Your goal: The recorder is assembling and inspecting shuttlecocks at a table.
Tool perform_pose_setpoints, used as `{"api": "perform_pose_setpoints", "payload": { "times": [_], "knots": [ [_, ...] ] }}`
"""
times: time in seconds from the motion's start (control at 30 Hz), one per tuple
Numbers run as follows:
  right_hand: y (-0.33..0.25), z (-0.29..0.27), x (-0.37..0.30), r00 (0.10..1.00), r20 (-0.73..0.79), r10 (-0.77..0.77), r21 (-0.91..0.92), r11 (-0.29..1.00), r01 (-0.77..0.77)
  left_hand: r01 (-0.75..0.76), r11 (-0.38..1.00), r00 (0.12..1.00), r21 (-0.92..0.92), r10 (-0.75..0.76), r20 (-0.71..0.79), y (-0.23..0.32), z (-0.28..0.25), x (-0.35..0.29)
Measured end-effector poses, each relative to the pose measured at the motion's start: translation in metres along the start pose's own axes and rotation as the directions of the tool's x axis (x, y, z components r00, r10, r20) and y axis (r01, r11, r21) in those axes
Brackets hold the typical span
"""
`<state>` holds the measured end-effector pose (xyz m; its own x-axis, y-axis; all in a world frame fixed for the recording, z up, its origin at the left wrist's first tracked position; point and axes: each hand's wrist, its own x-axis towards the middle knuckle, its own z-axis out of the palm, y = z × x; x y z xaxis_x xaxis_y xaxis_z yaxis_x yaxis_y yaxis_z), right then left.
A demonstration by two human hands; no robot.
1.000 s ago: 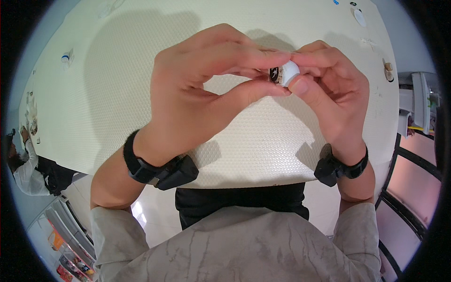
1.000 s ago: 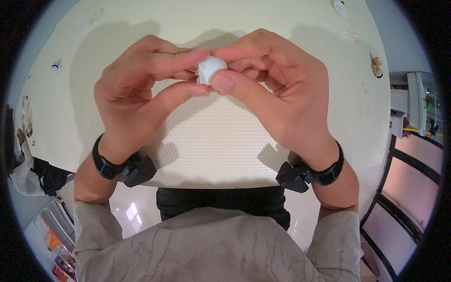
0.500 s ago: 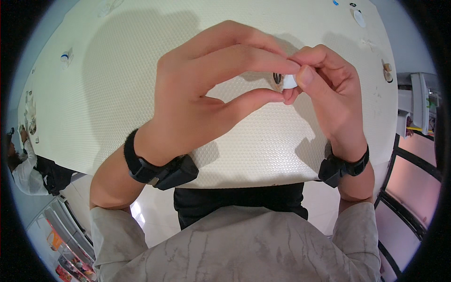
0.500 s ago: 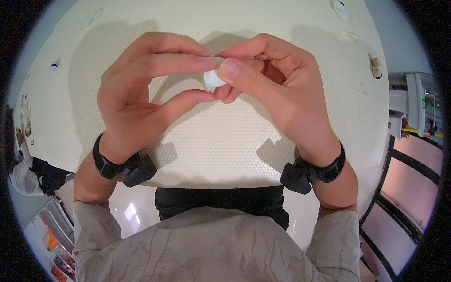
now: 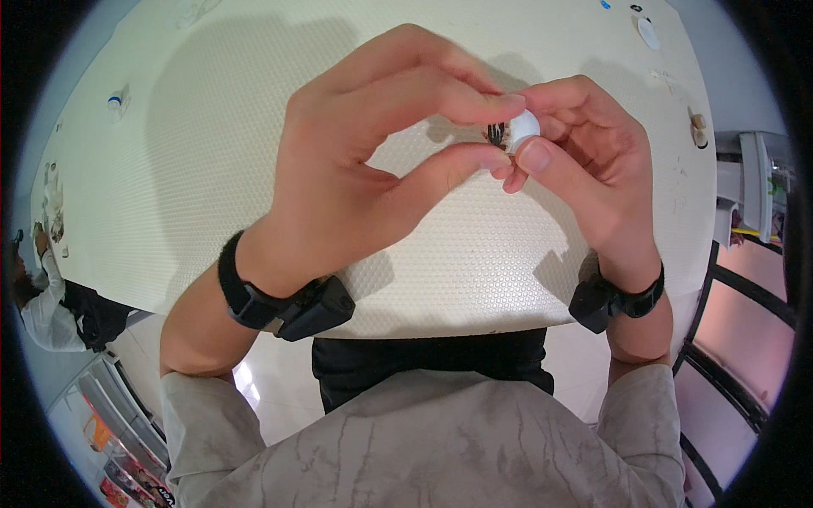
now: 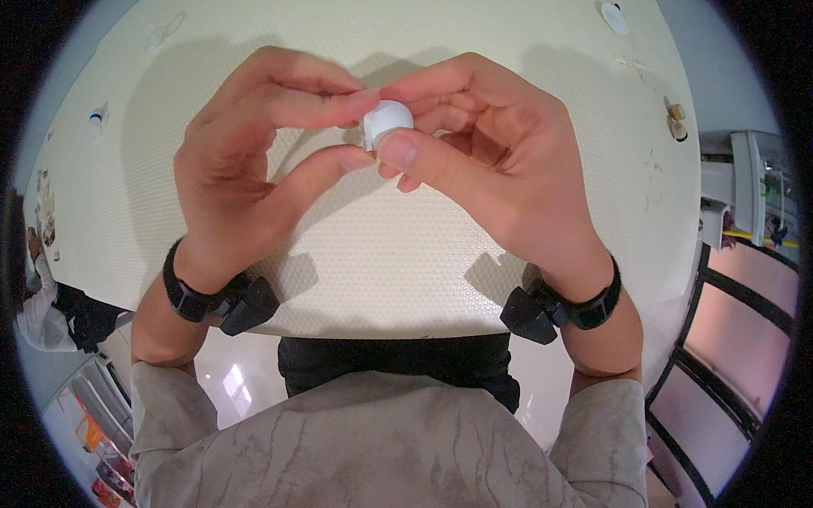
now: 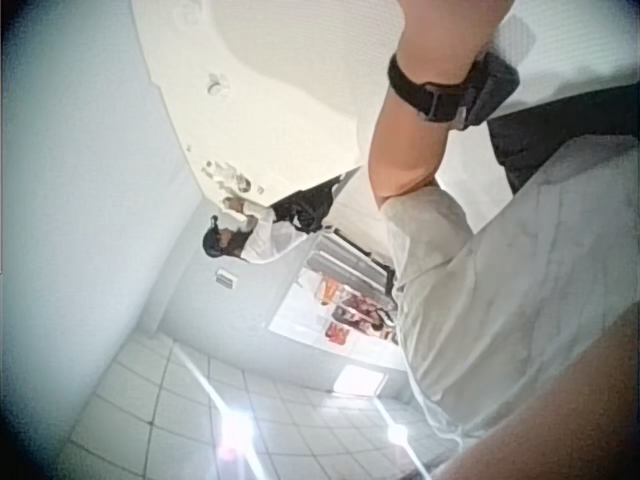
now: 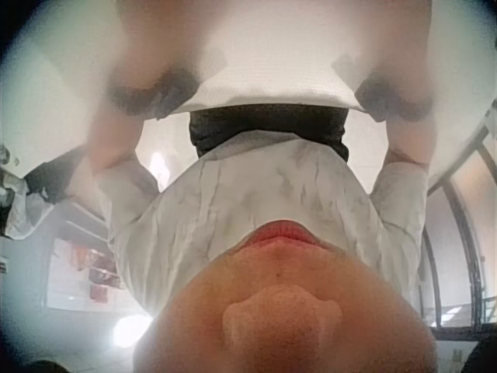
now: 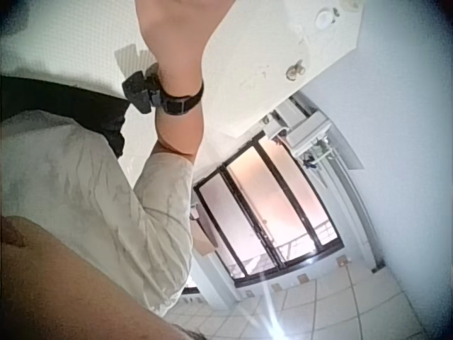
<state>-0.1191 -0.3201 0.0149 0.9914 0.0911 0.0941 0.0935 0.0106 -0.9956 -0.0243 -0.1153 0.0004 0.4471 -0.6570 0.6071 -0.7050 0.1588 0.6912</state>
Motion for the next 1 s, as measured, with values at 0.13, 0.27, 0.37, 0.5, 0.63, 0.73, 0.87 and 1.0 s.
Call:
{"api": "perform_pose_setpoints", "payload": {
  "times": [0.13, 0.27, 0.37, 0.5, 0.63, 0.73, 0.87, 1.0],
  "knots": [
    [0.004, -0.003, 0.0, 1.0, 0.003, -0.017, -0.054, 0.998, 0.017, 0.132, 0.98, 0.99, -0.152, -0.139, -0.038, 0.008, 0.008, 0.003],
    [0.0, 0.001, 0.0, 1.0, -0.013, 0.011, -0.015, 1.0, -0.011, 0.096, 0.987, 0.995, -0.129, -0.095, 0.014, 0.001, 0.006, -0.002],
    [0.0, 0.001, -0.001, 1.0, -0.028, 0.002, -0.022, 1.0, -0.003, 0.116, 0.983, 0.993, -0.144, -0.112, 0.031, 0.001, 0.004, -0.005],
    [-0.001, 0.003, -0.002, 0.999, -0.034, 0.029, -0.003, 1.0, -0.029, 0.127, 0.981, 0.991, -0.143, -0.122, 0.046, -0.003, 0.002, -0.008],
    [0.003, 0.002, -0.001, 1.0, 0.009, 0.025, 0.027, 0.999, -0.025, 0.158, 0.969, 0.987, -0.19, -0.149, 0.061, 0.0, 0.0, -0.006],
    [0.004, -0.002, -0.001, 0.999, 0.022, 0.033, 0.049, 0.998, -0.034, 0.13, 0.986, 0.991, -0.107, -0.13, 0.01, 0.01, 0.006, 0.003],
    [0.001, -0.001, 0.0, 0.997, 0.032, 0.076, 0.053, 0.996, -0.078, 0.025, 0.999, 0.999, -0.034, -0.026, -0.041, 0.009, 0.005, 0.004],
    [0.004, -0.003, -0.001, 0.998, 0.028, 0.048, 0.046, 0.998, -0.049, -0.001, 0.997, 1.0, 0.08, 0.002, -0.006, 0.005, 0.002, -0.003]
  ]
}}
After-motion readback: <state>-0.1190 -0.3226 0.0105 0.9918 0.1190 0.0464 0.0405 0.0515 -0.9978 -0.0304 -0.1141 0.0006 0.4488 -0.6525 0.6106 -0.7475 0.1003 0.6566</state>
